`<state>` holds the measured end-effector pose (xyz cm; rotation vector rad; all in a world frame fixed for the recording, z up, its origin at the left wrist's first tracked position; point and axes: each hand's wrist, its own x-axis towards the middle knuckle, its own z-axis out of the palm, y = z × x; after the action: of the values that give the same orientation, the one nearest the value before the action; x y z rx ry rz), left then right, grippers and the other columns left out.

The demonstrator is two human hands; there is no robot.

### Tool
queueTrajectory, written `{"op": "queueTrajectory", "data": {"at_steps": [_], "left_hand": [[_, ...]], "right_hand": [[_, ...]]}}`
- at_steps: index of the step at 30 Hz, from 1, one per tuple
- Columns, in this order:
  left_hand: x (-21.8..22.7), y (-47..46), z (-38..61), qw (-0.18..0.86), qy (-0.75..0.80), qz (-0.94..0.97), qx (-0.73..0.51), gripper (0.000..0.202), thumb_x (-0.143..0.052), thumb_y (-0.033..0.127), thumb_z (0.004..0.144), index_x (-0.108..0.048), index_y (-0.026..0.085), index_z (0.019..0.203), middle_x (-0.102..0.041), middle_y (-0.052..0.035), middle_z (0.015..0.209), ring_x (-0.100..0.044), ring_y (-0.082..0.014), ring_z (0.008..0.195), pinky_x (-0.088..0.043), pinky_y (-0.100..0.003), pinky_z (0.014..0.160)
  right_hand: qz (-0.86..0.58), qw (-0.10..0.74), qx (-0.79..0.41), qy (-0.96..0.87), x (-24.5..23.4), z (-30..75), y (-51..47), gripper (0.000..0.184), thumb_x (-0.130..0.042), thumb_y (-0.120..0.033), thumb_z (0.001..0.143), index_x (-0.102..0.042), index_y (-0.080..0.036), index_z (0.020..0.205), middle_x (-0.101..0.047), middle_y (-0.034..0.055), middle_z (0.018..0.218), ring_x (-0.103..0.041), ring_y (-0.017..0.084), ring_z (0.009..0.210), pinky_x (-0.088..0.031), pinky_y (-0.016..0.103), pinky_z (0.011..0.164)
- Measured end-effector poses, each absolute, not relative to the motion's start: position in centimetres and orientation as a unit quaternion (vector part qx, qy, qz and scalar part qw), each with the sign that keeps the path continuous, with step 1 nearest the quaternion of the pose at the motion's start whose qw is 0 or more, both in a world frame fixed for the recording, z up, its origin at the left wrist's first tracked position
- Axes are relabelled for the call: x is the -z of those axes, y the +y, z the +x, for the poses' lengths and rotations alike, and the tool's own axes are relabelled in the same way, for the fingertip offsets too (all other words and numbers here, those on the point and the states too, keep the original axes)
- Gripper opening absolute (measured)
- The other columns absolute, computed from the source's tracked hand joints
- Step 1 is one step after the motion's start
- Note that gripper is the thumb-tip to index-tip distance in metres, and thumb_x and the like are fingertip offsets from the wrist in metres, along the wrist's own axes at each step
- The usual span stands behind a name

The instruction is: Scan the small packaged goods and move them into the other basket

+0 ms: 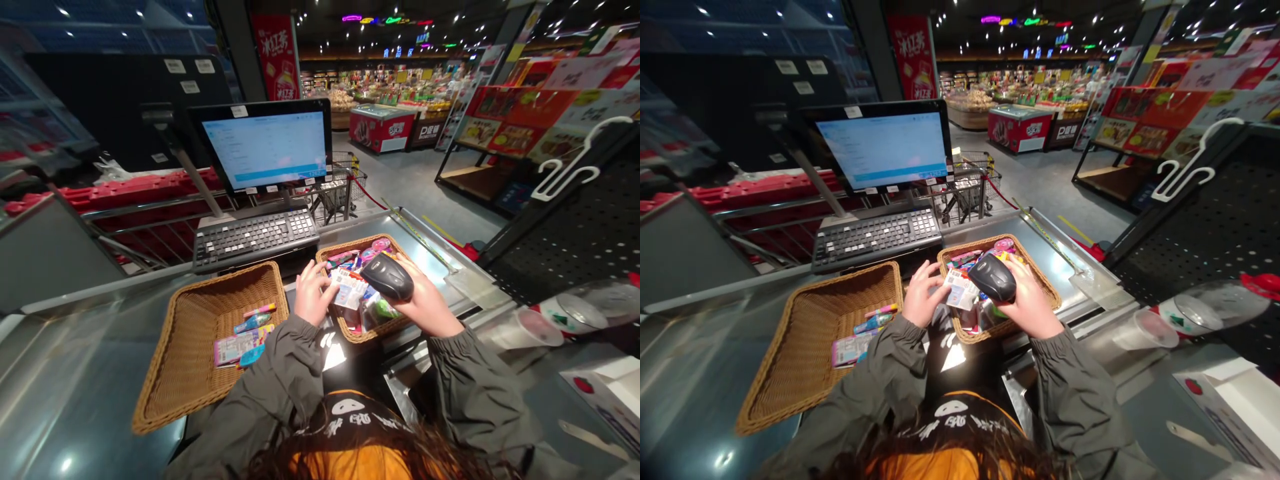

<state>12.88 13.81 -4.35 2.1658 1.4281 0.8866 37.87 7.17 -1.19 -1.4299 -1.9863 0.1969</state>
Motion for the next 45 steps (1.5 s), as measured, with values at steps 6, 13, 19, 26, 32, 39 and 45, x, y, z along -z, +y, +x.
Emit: {"op": "queueTrajectory", "data": {"at_steps": [6,13,19,26,32,39,45], "left_hand": [[1.7,13.8,9.5,0.122,0.528,0.747,-0.384,0.016,-0.062,0.029,0.085,-0.070,0.020,0.075,-0.054,-0.0074,0.142,-0.032,-0.0317,0.142,-0.028,-0.060,0.113],[-0.2,12.3,6.9,0.068,0.559,0.736,-0.377,0.017,-0.058,0.030,0.087,-0.068,0.021,0.075,-0.047,-0.0066,0.148,-0.023,-0.0324,0.147,-0.019,-0.068,0.111],[-0.1,11.7,4.9,0.057,0.575,0.727,-0.372,0.018,-0.057,0.030,0.087,-0.065,0.021,0.073,-0.046,-0.0060,0.148,-0.023,-0.0319,0.147,-0.018,-0.069,0.111],[-0.1,10.9,3.3,0.050,0.589,0.720,-0.363,0.018,-0.058,0.029,0.087,-0.064,0.020,0.072,-0.044,-0.0046,0.151,-0.021,-0.0317,0.147,-0.017,-0.069,0.112],[0.1,10.6,2.5,0.057,0.594,0.717,-0.360,0.019,-0.058,0.029,0.087,-0.063,0.020,0.071,-0.044,-0.0046,0.150,-0.021,-0.0321,0.147,-0.016,-0.071,0.112],[-0.1,10.3,1.6,0.066,0.598,0.711,-0.364,0.019,-0.057,0.031,0.087,-0.064,0.021,0.072,-0.049,-0.0051,0.147,-0.024,-0.0313,0.146,-0.015,-0.070,0.112],[-0.2,10.4,0.6,0.066,0.605,0.707,-0.360,0.018,-0.056,0.030,0.087,-0.066,0.021,0.074,-0.049,-0.0053,0.147,-0.024,-0.0306,0.146,-0.016,-0.070,0.112]], "right_hand": [[-0.517,0.345,-0.070,-0.780,0.5,35.4,7.1,0.065,-0.063,-0.025,0.077,-0.042,-0.018,0.139,-0.050,0.0150,0.139,-0.035,0.036,0.140,-0.031,0.057,0.115],[-0.484,0.311,-0.056,-0.816,-0.6,31.7,7.2,0.059,-0.062,-0.023,0.079,-0.046,-0.019,0.135,-0.048,0.0155,0.142,-0.026,0.039,0.144,-0.025,0.065,0.113],[-0.467,0.292,-0.050,-0.833,-1.2,29.2,7.5,0.059,-0.060,-0.021,0.078,-0.048,-0.020,0.135,-0.045,0.0153,0.146,-0.021,0.040,0.145,-0.022,0.068,0.113],[-0.469,0.247,-0.032,-0.848,-1.7,27.2,7.1,0.047,-0.059,-0.023,0.079,-0.058,-0.016,0.126,-0.044,0.0166,0.147,-0.019,0.040,0.146,-0.017,0.068,0.114],[-0.468,0.236,-0.024,-0.851,-2.1,26.1,6.7,0.051,-0.057,-0.023,0.081,-0.054,-0.018,0.131,-0.042,0.0150,0.149,-0.016,0.038,0.147,-0.015,0.068,0.115],[-0.464,0.240,-0.031,-0.852,-1.7,25.3,6.6,0.053,-0.057,-0.022,0.079,-0.053,-0.018,0.132,-0.044,0.0148,0.147,-0.018,0.039,0.147,-0.015,0.068,0.114],[-0.454,0.250,-0.026,-0.854,-1.4,24.7,6.9,0.051,-0.058,-0.025,0.079,-0.054,-0.018,0.130,-0.045,0.0156,0.146,-0.019,0.038,0.147,-0.014,0.067,0.115]]}}
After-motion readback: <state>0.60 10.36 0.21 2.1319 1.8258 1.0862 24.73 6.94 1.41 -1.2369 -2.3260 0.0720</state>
